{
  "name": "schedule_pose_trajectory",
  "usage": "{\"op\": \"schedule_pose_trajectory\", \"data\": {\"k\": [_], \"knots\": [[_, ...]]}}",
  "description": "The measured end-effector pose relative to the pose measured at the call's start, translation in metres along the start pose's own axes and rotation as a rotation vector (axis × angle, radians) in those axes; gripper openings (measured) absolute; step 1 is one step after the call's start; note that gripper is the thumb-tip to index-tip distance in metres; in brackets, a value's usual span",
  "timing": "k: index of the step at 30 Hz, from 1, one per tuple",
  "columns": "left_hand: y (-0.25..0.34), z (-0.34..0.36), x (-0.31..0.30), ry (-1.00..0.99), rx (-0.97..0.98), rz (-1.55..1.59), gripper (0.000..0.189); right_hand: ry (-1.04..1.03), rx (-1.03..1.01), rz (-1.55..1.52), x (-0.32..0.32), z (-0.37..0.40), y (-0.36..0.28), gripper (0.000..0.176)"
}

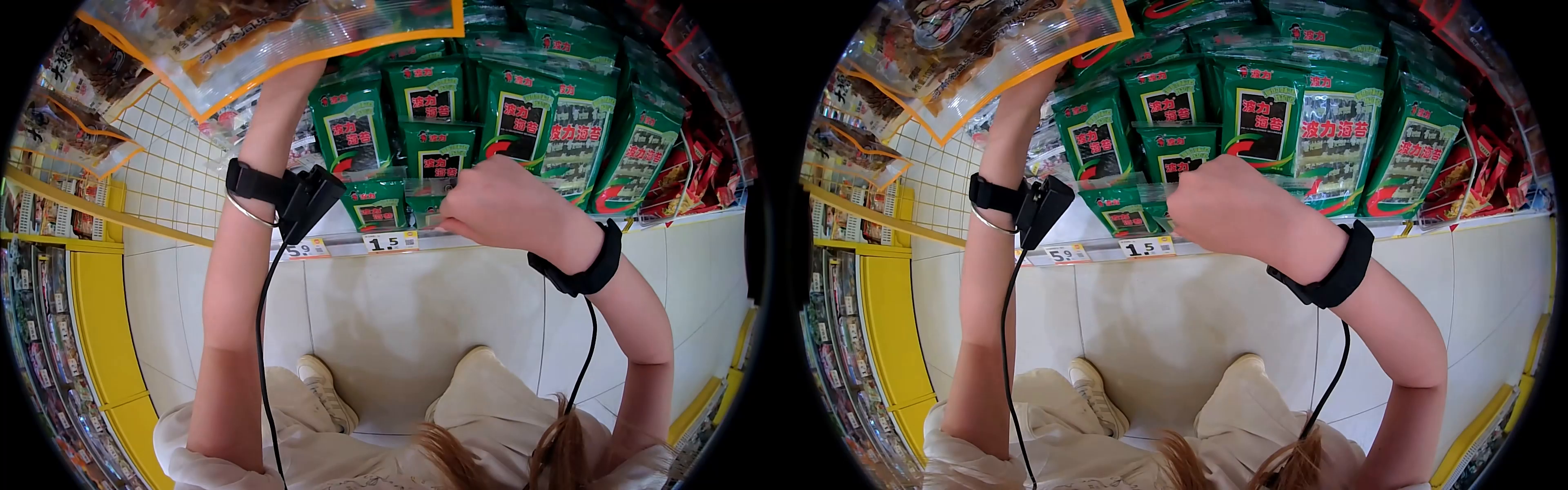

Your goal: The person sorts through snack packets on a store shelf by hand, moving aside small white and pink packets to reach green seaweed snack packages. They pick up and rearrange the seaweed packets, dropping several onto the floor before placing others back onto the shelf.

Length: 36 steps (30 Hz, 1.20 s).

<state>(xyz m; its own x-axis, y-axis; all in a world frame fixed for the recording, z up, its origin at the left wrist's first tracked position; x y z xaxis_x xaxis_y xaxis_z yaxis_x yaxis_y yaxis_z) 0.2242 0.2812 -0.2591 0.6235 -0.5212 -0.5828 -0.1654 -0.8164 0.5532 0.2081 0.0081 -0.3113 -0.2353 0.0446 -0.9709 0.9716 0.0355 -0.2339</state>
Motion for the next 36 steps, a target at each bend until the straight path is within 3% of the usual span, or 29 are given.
{"op": "schedule_pose_trajectory", "data": {"k": [8,11,13,14,17,19,20,22,23,25,29,36], "knots": [[0.011,-0.008,0.003,-0.003,0.031,0.083,0.032,0.066,-0.054,-0.005,-0.002,0.001,-0.004,0.011],[0.005,-0.002,0.008,-0.046,0.024,0.152,0.030,0.006,0.009,0.041,0.001,0.003,0.001,0.021],[-0.010,0.001,0.011,0.057,-0.228,-0.032,0.032,-0.005,0.016,0.037,0.001,0.004,0.002,0.021],[-0.005,0.001,0.008,0.055,-0.227,-0.033,0.032,-0.003,0.017,0.036,0.002,0.005,0.002,0.021],[0.002,0.000,0.009,-0.045,-0.094,0.026,0.036,0.002,0.008,0.031,0.004,0.005,0.003,0.021],[-0.008,-0.004,0.019,0.129,0.084,-0.117,0.037,-0.010,0.008,0.053,0.006,0.004,0.003,0.021],[-0.013,-0.005,0.021,0.131,0.083,-0.120,0.037,-0.010,0.004,0.052,0.006,0.004,0.003,0.021],[-0.015,-0.008,0.027,0.124,0.084,-0.505,0.033,0.066,-0.059,0.037,0.003,0.004,0.000,0.008],[0.008,-0.008,0.024,0.123,0.089,-0.507,0.033,0.071,-0.058,0.037,0.002,0.003,0.000,0.008],[0.051,0.000,0.023,-0.122,-0.248,-0.230,0.036,0.075,-0.051,0.022,0.001,0.004,0.000,0.007],[0.040,0.013,0.004,-0.011,-0.186,-0.072,0.037,0.081,-0.059,0.012,0.000,0.006,0.000,0.007],[0.032,0.043,-0.014,0.252,-0.319,0.381,0.039,0.008,-0.020,0.008,0.005,0.007,0.002,0.012]]}}
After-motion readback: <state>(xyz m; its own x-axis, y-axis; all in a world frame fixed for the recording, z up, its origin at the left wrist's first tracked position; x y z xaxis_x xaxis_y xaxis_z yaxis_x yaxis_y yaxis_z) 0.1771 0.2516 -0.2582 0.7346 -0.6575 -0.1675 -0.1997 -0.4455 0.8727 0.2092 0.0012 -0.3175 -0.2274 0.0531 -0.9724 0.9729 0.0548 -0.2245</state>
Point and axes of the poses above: each hand's wrist, its own z-axis away from the middle knuckle, its own x-axis out of the palm, y = z × x, the point moved 6 cm from there along -z, towards the middle knuckle, and after that the axes turned 7 degrees about -z, right-handed, at the moved point
